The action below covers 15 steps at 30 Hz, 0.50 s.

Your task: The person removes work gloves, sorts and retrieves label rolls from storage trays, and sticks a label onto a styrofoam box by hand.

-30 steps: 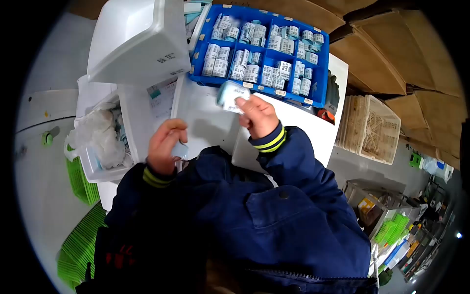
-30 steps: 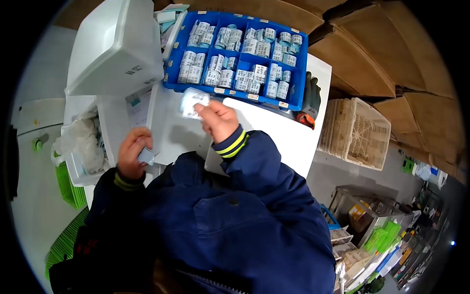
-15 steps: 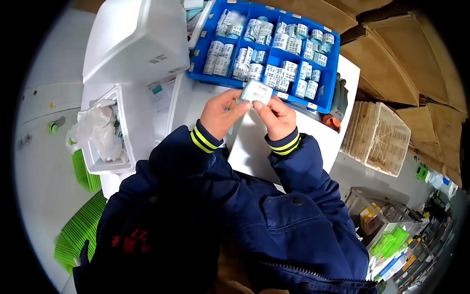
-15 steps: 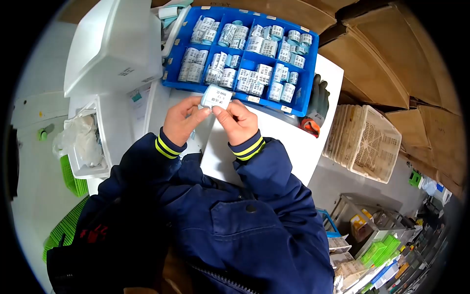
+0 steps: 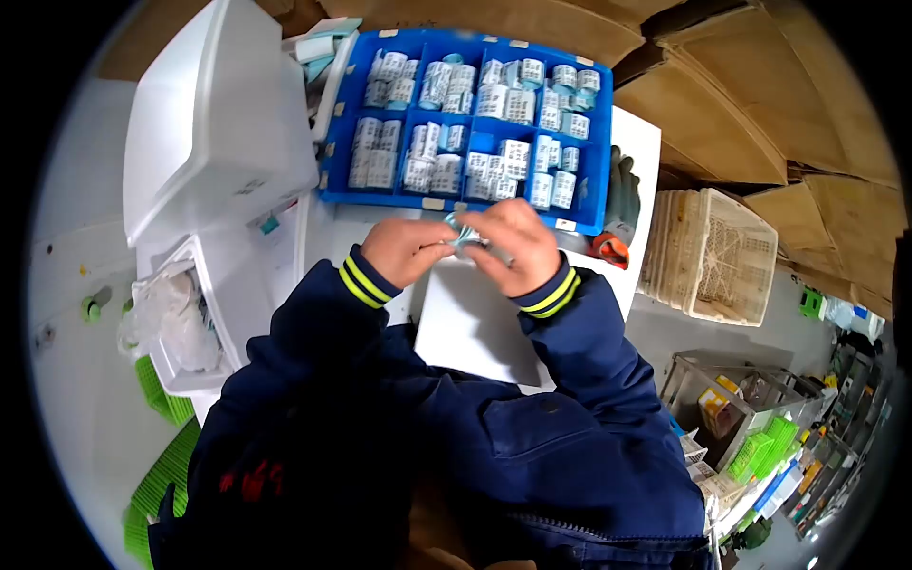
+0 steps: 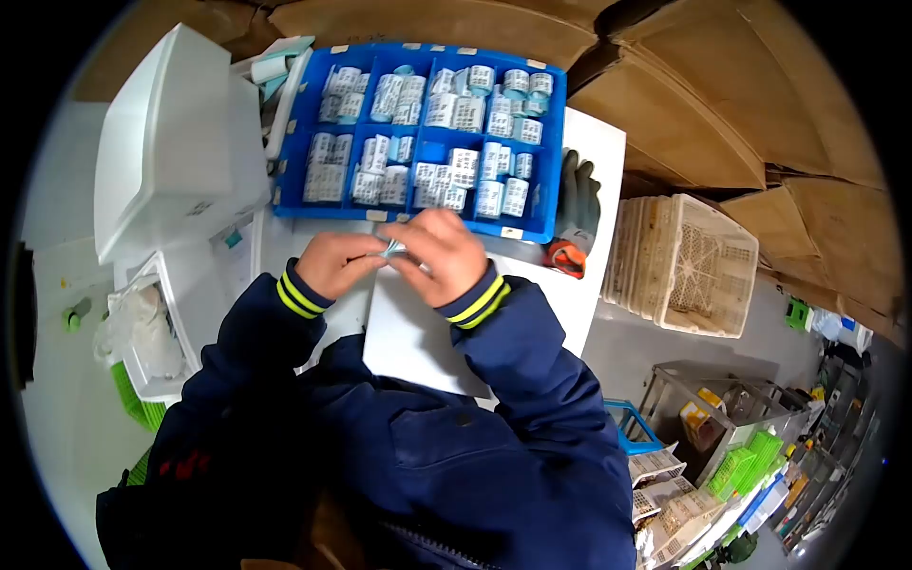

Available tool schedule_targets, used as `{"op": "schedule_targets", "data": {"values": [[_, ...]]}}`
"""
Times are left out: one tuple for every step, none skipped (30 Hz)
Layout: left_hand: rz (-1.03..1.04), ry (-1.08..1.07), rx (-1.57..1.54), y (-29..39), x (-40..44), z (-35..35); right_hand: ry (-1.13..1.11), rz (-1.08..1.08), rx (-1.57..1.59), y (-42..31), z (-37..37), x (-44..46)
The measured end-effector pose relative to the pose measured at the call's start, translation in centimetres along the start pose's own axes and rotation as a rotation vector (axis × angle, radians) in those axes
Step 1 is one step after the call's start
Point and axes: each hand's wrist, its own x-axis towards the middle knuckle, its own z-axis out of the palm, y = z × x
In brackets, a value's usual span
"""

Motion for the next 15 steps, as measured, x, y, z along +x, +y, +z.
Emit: {"op": "schedule_targets", "data": {"values": [[0.022, -0.029, 0.066, 0.2, 0.2, -0.2, -0.051, -0.042, -0.076, 0.3, 0.1, 0.1], [0.023, -0.054, 0.126, 0.5, 0.5, -0.4, -0.064, -0.023, -0.115, 0.5, 0.2, 0.0], [0.046, -0.062, 0.17, 0.7, 0.8, -0.7, -0.078, -0.004, -0.152, 0.7, 0.3, 0.0], [0.06, -0.052, 0.171, 0.8, 0.9, -0.7, -0.08, -0.012, -0.17, 0.7, 0.2, 0.2], [0.073, -0.042, 0.172, 0.7, 1.1, -0.8, -0.08, -0.011, -0.175, 1.0, 0.1, 0.2], [0.075, -0.044, 0.17, 0.7, 1.2, -0.9, -0.117, -0.024, -0.174, 1.4, 0.0, 0.1], [0.058, -0.046, 0.151, 0.6, 1.3, -0.9, -0.155, -0.035, -0.172, 1.7, 0.0, 0.1], [0.039, -0.048, 0.13, 0.5, 1.3, -0.9, -0.167, -0.023, -0.139, 1.9, 0.0, 0.2], [0.037, -0.05, 0.126, 0.4, 1.4, -0.9, -0.17, -0.019, -0.138, 2.1, 0.0, 0.2], [0.018, -0.057, 0.101, 0.3, 1.4, -0.9, -0.175, -0.001, -0.069, 2.4, 0.0, 0.2], [-0.002, -0.063, 0.077, 0.1, 1.5, -0.9, -0.179, 0.015, 0.0, 2.6, 0.1, 0.2], [-0.006, -0.065, 0.073, -0.1, 1.5, -0.8, -0.174, 0.062, 0.051, 2.7, 0.2, 0.2], [0.02, -0.026, 0.03, -0.3, 1.5, -0.6, -0.177, 0.065, 0.054, 2.9, 0.3, 0.2], [0.045, 0.014, -0.014, -0.4, 1.6, -0.5, -0.183, 0.093, 0.086, 3.2, 0.3, 0.1], [0.041, 0.014, -0.017, -0.2, 1.6, -0.5, -0.189, 0.121, 0.117, 3.5, 0.2, 0.1]]}}
